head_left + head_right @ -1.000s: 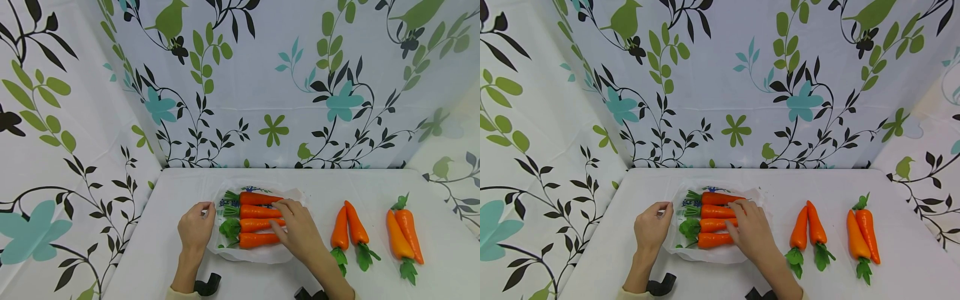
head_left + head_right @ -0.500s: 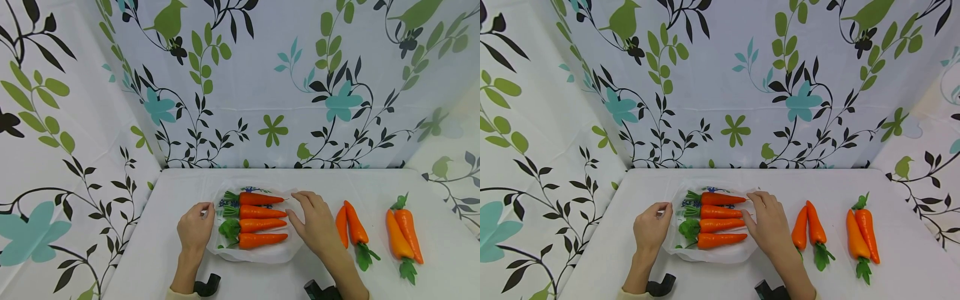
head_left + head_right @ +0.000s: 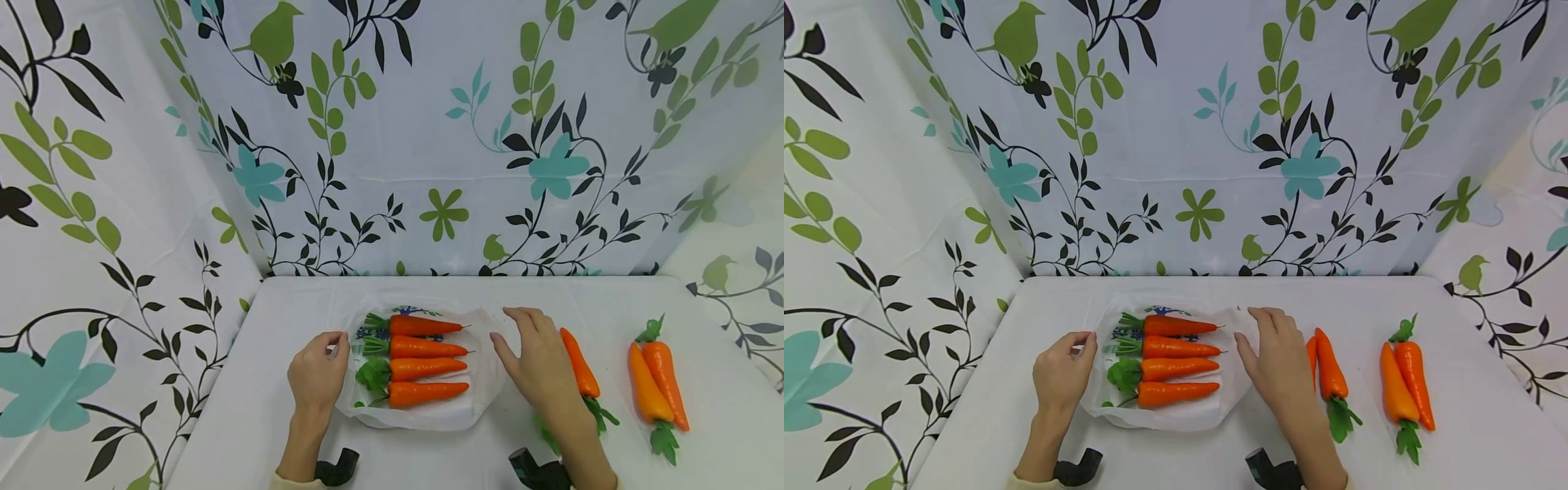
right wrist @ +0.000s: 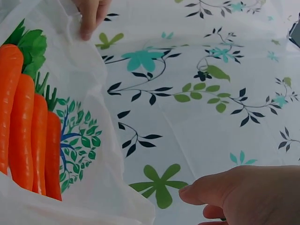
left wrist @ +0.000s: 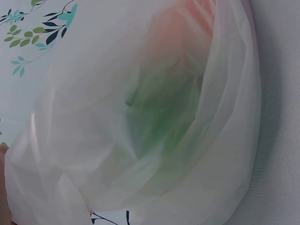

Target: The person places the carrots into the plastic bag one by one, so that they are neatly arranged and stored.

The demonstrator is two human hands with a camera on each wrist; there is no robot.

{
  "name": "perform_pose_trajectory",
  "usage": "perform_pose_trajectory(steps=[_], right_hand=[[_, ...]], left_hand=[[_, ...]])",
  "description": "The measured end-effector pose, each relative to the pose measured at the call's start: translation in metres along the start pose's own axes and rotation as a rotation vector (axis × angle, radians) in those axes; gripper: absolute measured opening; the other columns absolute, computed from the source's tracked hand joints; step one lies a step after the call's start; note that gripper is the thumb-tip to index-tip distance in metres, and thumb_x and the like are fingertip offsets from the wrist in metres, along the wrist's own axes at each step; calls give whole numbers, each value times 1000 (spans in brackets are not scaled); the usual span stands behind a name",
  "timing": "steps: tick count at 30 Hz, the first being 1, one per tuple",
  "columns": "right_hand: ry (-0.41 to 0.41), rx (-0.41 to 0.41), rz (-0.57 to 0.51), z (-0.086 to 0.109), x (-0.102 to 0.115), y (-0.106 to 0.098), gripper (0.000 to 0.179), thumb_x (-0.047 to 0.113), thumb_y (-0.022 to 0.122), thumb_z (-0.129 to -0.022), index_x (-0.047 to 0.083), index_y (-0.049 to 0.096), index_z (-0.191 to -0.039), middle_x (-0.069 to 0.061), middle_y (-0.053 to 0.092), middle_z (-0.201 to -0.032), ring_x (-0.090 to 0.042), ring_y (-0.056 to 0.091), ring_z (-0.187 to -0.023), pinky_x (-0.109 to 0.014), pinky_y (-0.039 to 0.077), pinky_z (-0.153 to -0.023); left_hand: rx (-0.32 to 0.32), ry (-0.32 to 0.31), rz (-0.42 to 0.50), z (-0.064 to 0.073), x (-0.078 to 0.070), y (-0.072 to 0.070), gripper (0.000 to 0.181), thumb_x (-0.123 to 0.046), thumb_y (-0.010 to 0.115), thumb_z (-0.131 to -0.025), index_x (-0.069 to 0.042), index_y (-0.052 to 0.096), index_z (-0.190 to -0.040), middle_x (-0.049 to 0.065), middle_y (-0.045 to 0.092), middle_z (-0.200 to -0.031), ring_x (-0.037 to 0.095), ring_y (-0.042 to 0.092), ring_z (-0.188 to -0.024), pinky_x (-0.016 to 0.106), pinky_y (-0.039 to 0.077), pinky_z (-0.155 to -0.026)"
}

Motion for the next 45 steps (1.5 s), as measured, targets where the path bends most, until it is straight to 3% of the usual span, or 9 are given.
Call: perform_pose_trajectory(steps=[9, 26, 39, 45], right_hand=[[89, 41, 17, -3, -17, 3, 53, 28, 67, -85, 2, 51, -128, -22, 50, -126, -38, 47, -114, -56, 46, -91], [121, 6, 74, -5, -51, 21, 51, 25, 68, -84, -5, 53, -122, -27, 52, -119, -43, 48, -106, -58, 45, -88], [188, 68, 106, -5, -70, 32, 50, 24, 65, -84, -6, 53, -122, -31, 51, -118, -45, 50, -101, -56, 48, -82], [230, 139, 113, -4, -77, 37, 51, 25, 64, -85, -6, 51, -124, -32, 49, -121, -46, 48, -103, -57, 48, -80]], left_hand=[[2, 7, 14, 1, -1, -1, 12, -16, 68, -82, -5, 73, -82, 10, 73, -73, 19, 67, -56, 34, 53, -51], [-13, 1, -4, -1, -1, -1, 12, -16, 68, -81, -6, 74, -81, 9, 74, -78, 21, 67, -56, 36, 54, -51], [-14, 3, -3, -2, 0, -1, 12, -17, 68, -81, -6, 73, -80, 8, 74, -78, 20, 66, -56, 36, 54, -51], [-14, -4, -1, -2, 0, 0, 12, -17, 69, -81, -6, 74, -81, 8, 74, -77, 20, 66, -56, 35, 53, -50]])
Point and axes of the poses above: each hand's wrist, its own z-axis away from the middle knuckle, its own y-axis out of the palm, x = y × z, the point moved 4 cm from there along -z, towards the middle knuckle
